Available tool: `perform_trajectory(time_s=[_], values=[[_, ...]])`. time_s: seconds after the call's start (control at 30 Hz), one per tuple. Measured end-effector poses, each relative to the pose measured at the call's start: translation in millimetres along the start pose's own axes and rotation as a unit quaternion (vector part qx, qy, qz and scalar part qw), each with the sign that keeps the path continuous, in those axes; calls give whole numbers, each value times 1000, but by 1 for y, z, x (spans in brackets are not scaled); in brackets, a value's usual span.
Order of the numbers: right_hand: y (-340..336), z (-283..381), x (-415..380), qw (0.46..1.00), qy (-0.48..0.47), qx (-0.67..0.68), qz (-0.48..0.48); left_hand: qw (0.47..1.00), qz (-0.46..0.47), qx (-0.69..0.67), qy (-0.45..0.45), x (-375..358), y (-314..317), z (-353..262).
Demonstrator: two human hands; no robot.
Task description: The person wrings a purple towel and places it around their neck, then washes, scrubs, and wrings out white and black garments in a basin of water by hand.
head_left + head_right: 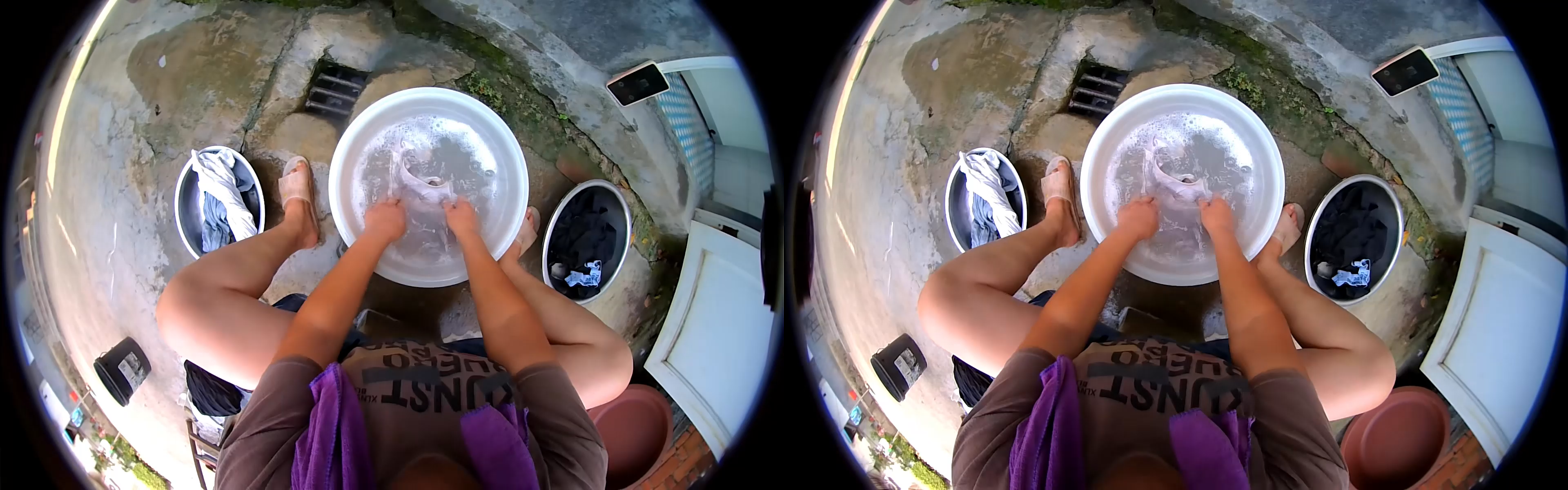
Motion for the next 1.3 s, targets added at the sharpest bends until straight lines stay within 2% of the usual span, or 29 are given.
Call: perform_trajectory(time_s=[0.03,0.1,0.13,0.17,0.2,0.23,0.3,0.37,0.43,0.47,0.5,0.57,0.6,0.63,0.7,0.73,0.77,0.83,0.87,0.9,0.97,1.0,1.03,1.07,1.1,1.13,1.2,1.23,1.3], values=[[21,-12,16,995,-43,58,-70,1000,-2,1,-2,12,4,8],[28,-11,20,980,-84,117,-138,917,-60,-391,-53,31,15,27],[21,9,8,966,-128,178,-138,917,-60,-391,-53,33,14,27],[11,29,-6,947,-169,236,-136,767,-26,-638,-71,36,20,24],[2,45,-19,937,-144,311,-68,552,8,-830,-84,37,24,20],[-9,64,-36,917,-118,382,0,551,9,-830,-85,27,15,16],[-42,119,-88,912,-237,332,39,471,71,-877,-58,1,-15,-4],[-27,132,-109,893,-318,317,12,433,54,-900,6,4,-19,-6],[-20,139,-123,889,-347,297,7,352,87,-930,54,-10,-35,-8],[-22,144,-129,884,-377,277,3,406,34,-913,27,-37,-61,-18],[-25,149,-131,884,-377,277,3,406,34,-913,27,-39,-59,-23],[-41,164,-143,845,-492,146,-152,337,16,-940,57,-42,-59,-29],[-26,155,-130,837,-501,130,-178,264,103,-955,92,-27,-43,-22],[-19,149,-116,837,-500,130,-179,265,103,-954,91,-5,-10,-12],[-19,135,-90,866,-449,98,-195,259,37,-917,300,22,30,4],[-26,129,-78,894,-396,82,-192,328,-21,-921,208,11,21,0],[-35,122,-68,918,-342,66,-189,327,-21,-921,209,-9,-9,-17],[-34,98,-38,931,-295,-16,-213,395,-127,-898,-148,-41,-40,-37],[-37,79,-19,957,-223,9,-184,516,-114,-842,-113,-36,-45,-52],[-38,60,-5,976,-152,32,-153,513,-115,-843,-116,-34,-44,-47],[-35,27,6,962,-155,127,-184,718,-174,-672,-52,-30,-50,-28],[-39,20,12,936,-161,222,-220,808,-306,-500,56,-12,-40,-10],[-40,21,7,937,-159,222,-220,809,-304,-500,56,-18,-41,-9],[-46,29,-7,926,-230,175,-244,935,-264,-227,64,-27,-40,-19],[-49,37,-20,909,-297,126,-265,975,-198,69,68,-31,-35,-25],[-47,39,-25,909,-296,126,-265,976,-197,69,69,-23,-25,-18],[-26,37,-25,960,-250,-67,-105,991,-124,46,16,2,10,2],[-23,37,-21,961,-249,-66,-104,991,-123,47,16,5,8,5],[-8,29,2,995,-92,-23,-18,992,-43,-122,-9,13,6,14]])
Point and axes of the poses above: each hand's wrist, its own x-axis towards the middle knuckle, its own y-axis out of the palm, z = x × y, the point moved 4 cm from there along x, towards the middle knuckle, and after that the axes turned 1 degree about -z, right-handed, at the moved point
